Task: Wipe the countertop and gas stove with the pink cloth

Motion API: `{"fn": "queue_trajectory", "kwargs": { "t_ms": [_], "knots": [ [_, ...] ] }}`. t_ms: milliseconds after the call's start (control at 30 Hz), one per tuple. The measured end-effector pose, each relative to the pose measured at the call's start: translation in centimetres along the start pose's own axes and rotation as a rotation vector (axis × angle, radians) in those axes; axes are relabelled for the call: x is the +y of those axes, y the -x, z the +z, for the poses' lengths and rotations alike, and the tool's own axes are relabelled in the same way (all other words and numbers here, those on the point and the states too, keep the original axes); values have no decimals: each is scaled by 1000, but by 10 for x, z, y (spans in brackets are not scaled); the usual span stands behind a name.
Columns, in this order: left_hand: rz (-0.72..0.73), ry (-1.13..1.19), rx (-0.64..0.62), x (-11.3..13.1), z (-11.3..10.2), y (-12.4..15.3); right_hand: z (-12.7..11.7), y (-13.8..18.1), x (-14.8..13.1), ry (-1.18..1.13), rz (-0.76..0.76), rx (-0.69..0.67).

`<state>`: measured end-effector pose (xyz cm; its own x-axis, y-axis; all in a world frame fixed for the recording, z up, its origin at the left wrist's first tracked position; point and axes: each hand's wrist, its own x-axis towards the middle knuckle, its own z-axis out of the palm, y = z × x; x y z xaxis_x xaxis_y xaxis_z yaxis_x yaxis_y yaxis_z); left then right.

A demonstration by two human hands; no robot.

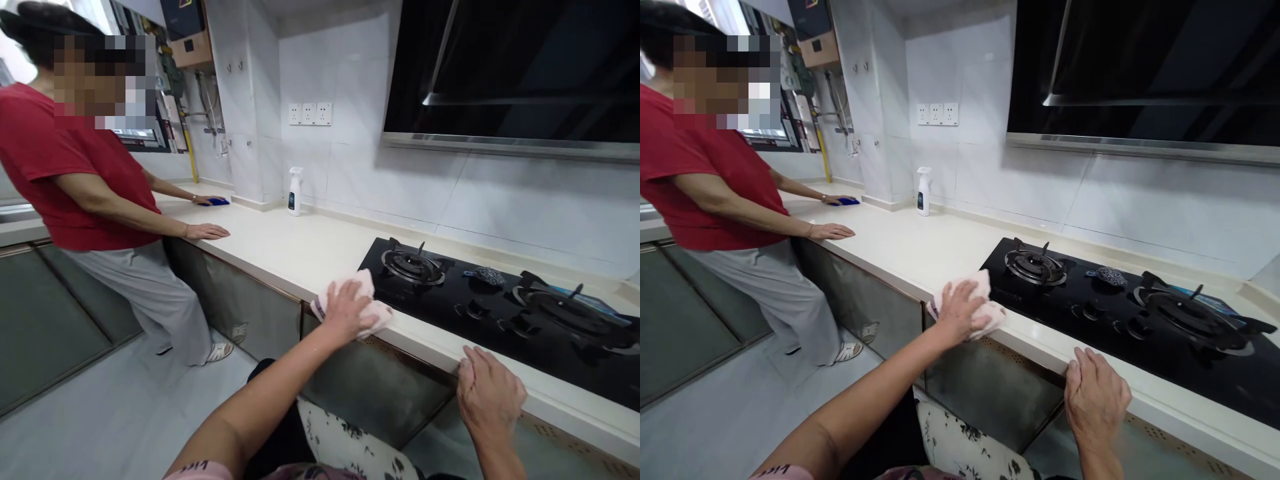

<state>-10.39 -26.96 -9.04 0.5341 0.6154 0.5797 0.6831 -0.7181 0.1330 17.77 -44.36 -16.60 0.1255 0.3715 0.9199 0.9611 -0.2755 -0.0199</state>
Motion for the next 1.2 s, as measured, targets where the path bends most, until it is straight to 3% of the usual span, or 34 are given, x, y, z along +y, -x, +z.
{"fn": "queue_trajectory", "kwargs": {
  "t_ms": [133,300,400,467,600,800,1000,1100,1200],
  "knots": [
    [-309,-60,-133,-77,-39,-5,0,0,-2,-9,22,-11],
    [-677,-156,-190,-172,-83,-13,-1,-1,-5,-30,50,-46],
    [-733,-203,-146,-202,-97,-10,1,-1,-6,-50,61,-42],
    [-726,-244,-104,-201,-99,-6,4,1,-7,-55,73,-33],
    [-615,-240,-58,-153,-84,4,11,3,-9,-33,117,2],
    [-341,-72,24,-29,-31,15,13,1,-8,-7,120,48],
    [42,4,30,85,17,3,16,2,2,-9,95,97],
    [187,34,55,110,32,-3,14,3,8,-12,57,93],
    [228,63,62,107,38,-6,8,3,12,2,5,67]
  ]
}}
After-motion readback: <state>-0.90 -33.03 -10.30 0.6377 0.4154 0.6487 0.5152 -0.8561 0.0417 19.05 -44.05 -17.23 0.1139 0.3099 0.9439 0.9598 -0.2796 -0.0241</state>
